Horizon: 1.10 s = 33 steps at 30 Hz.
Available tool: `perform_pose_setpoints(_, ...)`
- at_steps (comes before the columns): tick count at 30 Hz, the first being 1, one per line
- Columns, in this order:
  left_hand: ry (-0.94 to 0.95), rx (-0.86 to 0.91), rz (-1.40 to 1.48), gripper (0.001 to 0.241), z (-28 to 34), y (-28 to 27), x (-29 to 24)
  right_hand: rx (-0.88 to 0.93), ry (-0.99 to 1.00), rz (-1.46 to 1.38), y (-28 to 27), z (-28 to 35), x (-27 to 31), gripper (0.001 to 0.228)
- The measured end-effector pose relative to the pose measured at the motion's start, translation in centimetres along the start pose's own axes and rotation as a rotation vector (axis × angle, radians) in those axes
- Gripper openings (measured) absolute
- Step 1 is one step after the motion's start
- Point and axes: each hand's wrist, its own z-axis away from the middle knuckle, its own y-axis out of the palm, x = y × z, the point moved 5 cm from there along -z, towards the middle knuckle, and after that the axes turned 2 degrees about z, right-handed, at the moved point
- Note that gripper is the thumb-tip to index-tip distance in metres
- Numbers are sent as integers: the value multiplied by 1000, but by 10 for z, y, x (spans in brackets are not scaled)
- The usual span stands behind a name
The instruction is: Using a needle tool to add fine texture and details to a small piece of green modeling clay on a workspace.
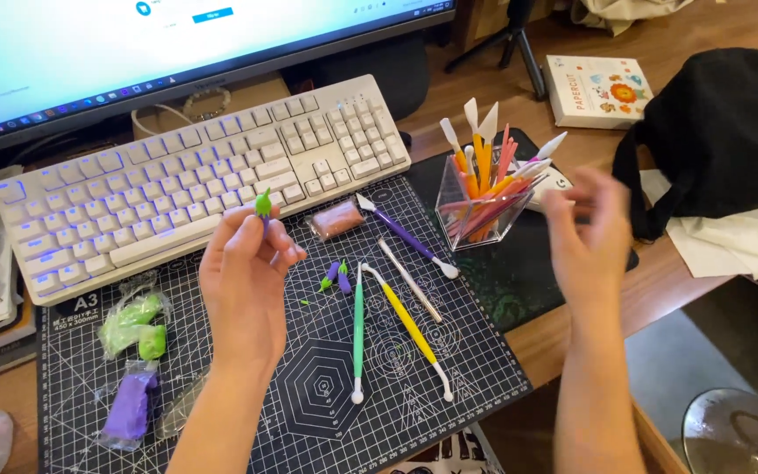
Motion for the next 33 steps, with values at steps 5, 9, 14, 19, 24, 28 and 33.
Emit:
perform_pose_setpoints(5, -6, 9, -9, 22, 3, 4, 5, 126, -62, 111, 7, -20, 18, 15)
perform_pose_setpoints(9, -65, 25, -25, 18, 5, 7, -1, 131, -69, 171, 3, -39, 19, 5)
perform_pose_setpoints(14, -61, 48, -3, 16, 4, 4, 4, -259, -250, -142, -47, -44, 37, 7)
perform_pose_setpoints(19, -67, 27, 26, 17, 4, 3, 0, -300, 125, -604, -45, -11, 43, 18)
perform_pose_setpoints(24, -150, 145, 334, 18, 9, 13, -9, 225, 287, -1003, 31, 58, 76, 15)
perform_pose_setpoints(28, -174, 162, 404, 17, 12, 14, -15, 419, 642, -1037, 76, 118, 86, 17)
perform_pose_setpoints(33, -145, 326, 440, 12, 20, 23, -21, 627, 803, -844, 95, 155, 124, 19)
